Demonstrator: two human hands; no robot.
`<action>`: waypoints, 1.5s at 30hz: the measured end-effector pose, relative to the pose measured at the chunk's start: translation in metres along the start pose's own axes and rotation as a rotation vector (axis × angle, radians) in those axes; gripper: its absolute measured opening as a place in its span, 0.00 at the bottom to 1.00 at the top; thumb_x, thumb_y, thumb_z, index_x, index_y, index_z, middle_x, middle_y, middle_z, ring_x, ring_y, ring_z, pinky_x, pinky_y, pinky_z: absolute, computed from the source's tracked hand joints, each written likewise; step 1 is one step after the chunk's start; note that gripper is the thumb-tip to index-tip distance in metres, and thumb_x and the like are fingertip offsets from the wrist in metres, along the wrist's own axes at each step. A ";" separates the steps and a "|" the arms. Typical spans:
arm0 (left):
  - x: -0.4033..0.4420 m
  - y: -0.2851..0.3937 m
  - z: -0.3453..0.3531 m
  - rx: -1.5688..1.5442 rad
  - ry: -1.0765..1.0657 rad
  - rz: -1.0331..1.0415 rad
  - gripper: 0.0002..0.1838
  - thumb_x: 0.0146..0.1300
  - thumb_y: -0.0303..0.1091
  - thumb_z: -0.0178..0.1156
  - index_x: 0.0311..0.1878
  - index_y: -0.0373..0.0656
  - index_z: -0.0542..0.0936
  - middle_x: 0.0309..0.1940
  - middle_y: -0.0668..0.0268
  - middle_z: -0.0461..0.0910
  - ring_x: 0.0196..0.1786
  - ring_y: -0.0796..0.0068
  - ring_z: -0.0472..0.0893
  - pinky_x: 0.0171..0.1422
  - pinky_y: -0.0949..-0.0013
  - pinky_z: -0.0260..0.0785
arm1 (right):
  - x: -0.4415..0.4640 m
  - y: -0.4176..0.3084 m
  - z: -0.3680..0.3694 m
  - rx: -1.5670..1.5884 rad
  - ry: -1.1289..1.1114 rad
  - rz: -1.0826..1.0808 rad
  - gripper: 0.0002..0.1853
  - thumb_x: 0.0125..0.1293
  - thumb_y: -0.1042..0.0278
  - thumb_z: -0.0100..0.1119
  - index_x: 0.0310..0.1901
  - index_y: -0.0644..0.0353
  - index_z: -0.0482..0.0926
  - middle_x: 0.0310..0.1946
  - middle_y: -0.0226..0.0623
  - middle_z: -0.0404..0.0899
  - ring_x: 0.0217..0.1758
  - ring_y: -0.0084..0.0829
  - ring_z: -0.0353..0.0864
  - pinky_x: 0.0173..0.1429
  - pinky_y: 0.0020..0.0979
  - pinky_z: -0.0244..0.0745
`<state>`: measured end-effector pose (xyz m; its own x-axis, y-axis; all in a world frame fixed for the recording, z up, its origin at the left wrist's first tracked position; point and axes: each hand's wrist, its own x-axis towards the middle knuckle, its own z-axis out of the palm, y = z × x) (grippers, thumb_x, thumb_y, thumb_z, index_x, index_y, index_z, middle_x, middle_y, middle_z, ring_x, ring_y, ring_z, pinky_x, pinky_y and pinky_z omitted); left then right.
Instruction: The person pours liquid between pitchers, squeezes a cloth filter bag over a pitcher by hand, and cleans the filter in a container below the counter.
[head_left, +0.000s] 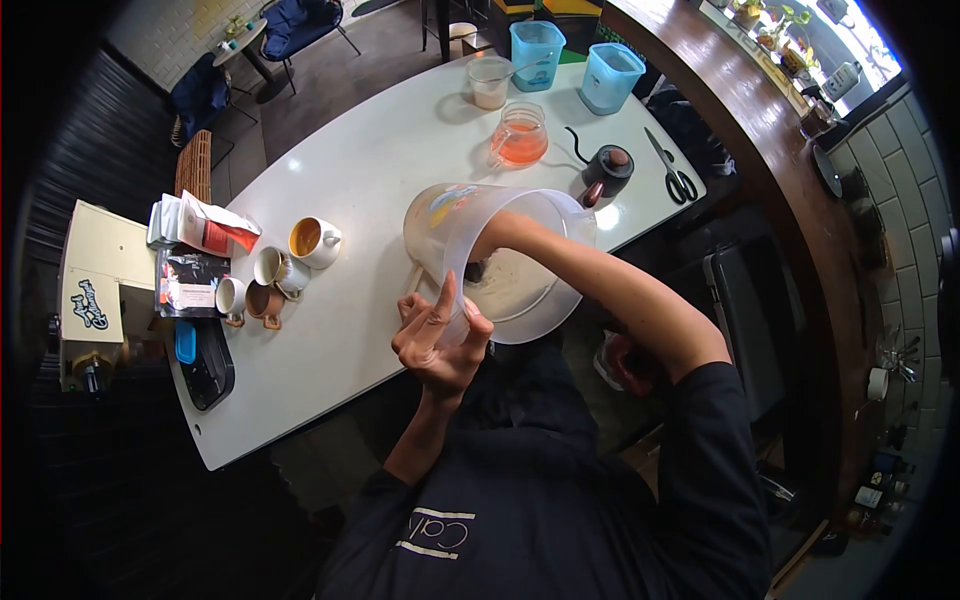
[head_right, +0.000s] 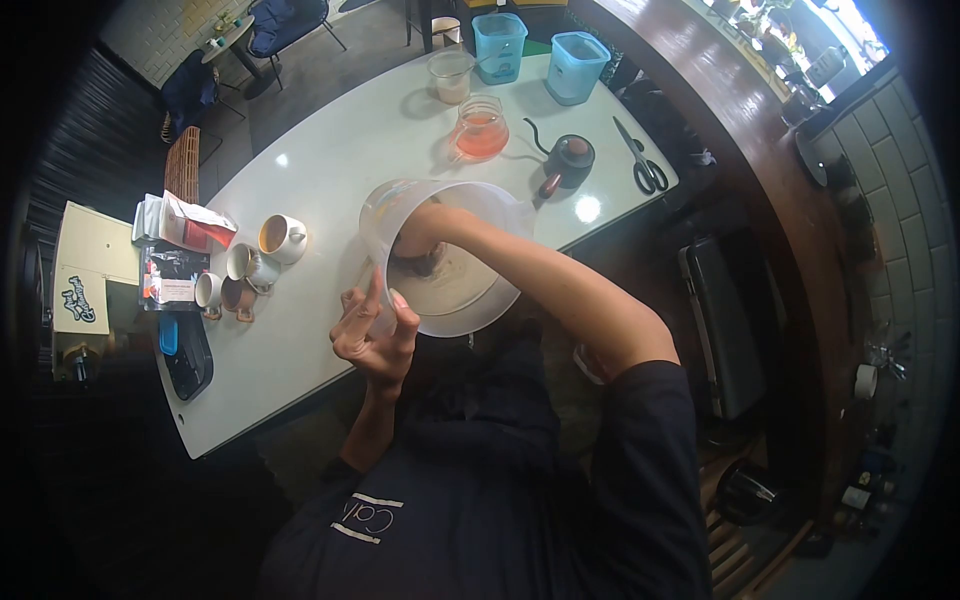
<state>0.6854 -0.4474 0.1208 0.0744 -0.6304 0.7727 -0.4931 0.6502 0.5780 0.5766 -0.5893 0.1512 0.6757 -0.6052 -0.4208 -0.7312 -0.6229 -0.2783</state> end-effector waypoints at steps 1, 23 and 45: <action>0.000 -0.001 0.000 0.001 0.000 -0.002 0.22 0.50 0.22 0.61 0.52 0.30 0.80 0.15 0.70 0.68 0.21 0.79 0.64 0.37 0.73 0.62 | 0.009 0.009 0.012 0.000 -0.002 -0.001 0.21 0.53 0.72 0.61 0.51 0.60 0.80 0.53 0.44 0.78 0.53 0.39 0.80 0.48 0.36 0.79; 0.005 -0.004 -0.002 -0.034 -0.027 -0.008 0.21 0.48 0.22 0.62 0.50 0.32 0.82 0.14 0.73 0.63 0.21 0.80 0.64 0.36 0.73 0.61 | 0.028 0.017 0.056 -0.050 0.434 -0.058 0.20 0.56 0.69 0.58 0.52 0.56 0.79 0.49 0.46 0.79 0.52 0.52 0.77 0.55 0.45 0.75; 0.009 0.000 0.003 -0.018 -0.018 -0.028 0.22 0.43 0.25 0.62 0.46 0.35 0.84 0.14 0.72 0.66 0.22 0.81 0.62 0.37 0.74 0.61 | 0.062 0.043 0.094 -0.078 0.625 -0.027 0.33 0.42 0.57 0.71 0.53 0.57 0.76 0.54 0.49 0.73 0.59 0.46 0.72 0.60 0.45 0.71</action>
<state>0.6838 -0.4544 0.1274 0.0723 -0.6560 0.7513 -0.4757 0.6394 0.6041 0.5780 -0.6072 0.0316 0.6385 -0.7493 0.1758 -0.7199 -0.6622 -0.2079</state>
